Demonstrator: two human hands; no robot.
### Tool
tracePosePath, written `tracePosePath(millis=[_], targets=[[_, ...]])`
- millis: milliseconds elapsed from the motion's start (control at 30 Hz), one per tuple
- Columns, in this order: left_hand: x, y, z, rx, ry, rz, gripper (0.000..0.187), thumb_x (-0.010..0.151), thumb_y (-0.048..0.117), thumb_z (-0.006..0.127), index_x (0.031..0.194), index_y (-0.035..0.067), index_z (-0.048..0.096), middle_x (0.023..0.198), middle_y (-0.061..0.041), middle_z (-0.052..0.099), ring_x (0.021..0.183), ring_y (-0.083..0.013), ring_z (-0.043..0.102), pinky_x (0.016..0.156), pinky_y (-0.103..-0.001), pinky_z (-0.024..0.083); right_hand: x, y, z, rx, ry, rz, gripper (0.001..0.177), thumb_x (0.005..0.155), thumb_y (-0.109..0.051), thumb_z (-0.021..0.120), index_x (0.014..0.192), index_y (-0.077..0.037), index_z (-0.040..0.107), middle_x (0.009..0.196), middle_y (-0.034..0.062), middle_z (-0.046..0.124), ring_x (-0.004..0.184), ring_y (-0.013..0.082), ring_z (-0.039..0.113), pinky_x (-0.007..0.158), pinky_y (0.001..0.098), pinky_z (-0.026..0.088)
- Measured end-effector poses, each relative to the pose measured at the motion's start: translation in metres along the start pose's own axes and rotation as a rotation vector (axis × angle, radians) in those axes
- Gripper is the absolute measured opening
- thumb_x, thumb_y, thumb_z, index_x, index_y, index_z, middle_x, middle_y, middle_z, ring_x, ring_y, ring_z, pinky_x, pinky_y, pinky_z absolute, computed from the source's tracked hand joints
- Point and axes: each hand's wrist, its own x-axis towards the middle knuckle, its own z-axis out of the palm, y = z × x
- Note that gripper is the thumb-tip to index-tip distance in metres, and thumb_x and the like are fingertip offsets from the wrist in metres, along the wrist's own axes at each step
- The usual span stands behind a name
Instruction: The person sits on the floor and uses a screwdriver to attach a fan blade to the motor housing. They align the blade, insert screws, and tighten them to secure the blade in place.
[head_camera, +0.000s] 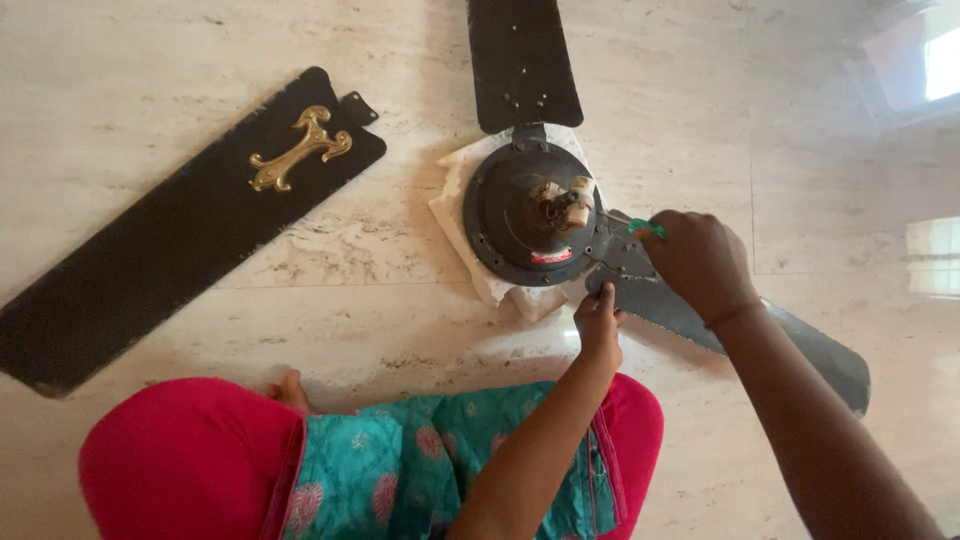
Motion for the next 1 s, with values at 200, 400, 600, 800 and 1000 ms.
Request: tracePosePath(millis=[200, 400, 600, 800, 1000], targets=[[-0.048, 0.032, -0.012, 0.198, -0.124, 0.011, 0.047, 0.100, 0.032, 0.076, 0.137, 0.007, 0.063, 0.104, -0.007, 0.057, 0.082, -0.0166, 0.046, 0.069, -0.033, 0.037, -0.088, 0.027, -0.017, 0.404, 0.213, 0.144, 0.031, 0.101, -0.034, 0.066, 0.112, -0.006, 0.076, 0.085, 0.0140, 0.074, 0.073, 0.0265, 0.074, 0.068, 0.0390, 0.057], [-0.224, 0.200, -0.159, 0.532, -0.472, -0.131, 0.058, 0.098, 0.040, 0.063, 0.147, 0.012, 0.051, 0.142, -0.012, 0.065, 0.128, -0.0235, 0.064, 0.100, -0.035, 0.050, -0.182, 0.027, 0.071, 0.617, 0.360, 0.219, 0.030, 0.107, -0.031, 0.064, 0.113, -0.005, 0.076, 0.086, 0.0080, 0.076, 0.073, 0.0150, 0.070, 0.070, 0.0305, 0.055], [-0.394, 0.408, -0.374, 0.592, 0.206, 0.713, 0.045, 0.101, 0.030, 0.049, 0.138, 0.007, 0.058, 0.116, -0.017, 0.071, 0.106, -0.0258, 0.071, 0.091, -0.036, 0.055, -0.274, -0.015, 0.148, 0.878, 0.616, 0.411, 0.030, 0.112, -0.022, 0.065, 0.131, 0.001, 0.069, 0.104, 0.0123, 0.073, 0.089, 0.0138, 0.066, 0.078, 0.0259, 0.053], [-0.382, 0.468, -0.470, 1.437, 1.073, 1.048, 0.043, 0.112, 0.026, 0.055, 0.142, -0.004, 0.055, 0.133, -0.023, 0.066, 0.123, -0.0300, 0.064, 0.104, -0.043, 0.049, -0.302, -0.052, 0.151, 0.974, 0.678, 0.582, 0.033, 0.107, -0.023, 0.066, 0.132, -0.004, 0.073, 0.094, 0.0150, 0.075, 0.082, 0.0171, 0.063, 0.073, 0.0311, 0.051], [-0.355, 0.457, -0.470, 1.635, 1.063, 1.311, 0.039, 0.108, 0.023, 0.054, 0.137, -0.003, 0.059, 0.133, -0.023, 0.066, 0.124, -0.0323, 0.063, 0.104, -0.045, 0.048, -0.301, -0.059, 0.139, 0.909, 0.693, 0.433, 0.031, 0.103, -0.024, 0.065, 0.124, -0.003, 0.073, 0.102, 0.0174, 0.076, 0.087, 0.0222, 0.072, 0.076, 0.0357, 0.056]])
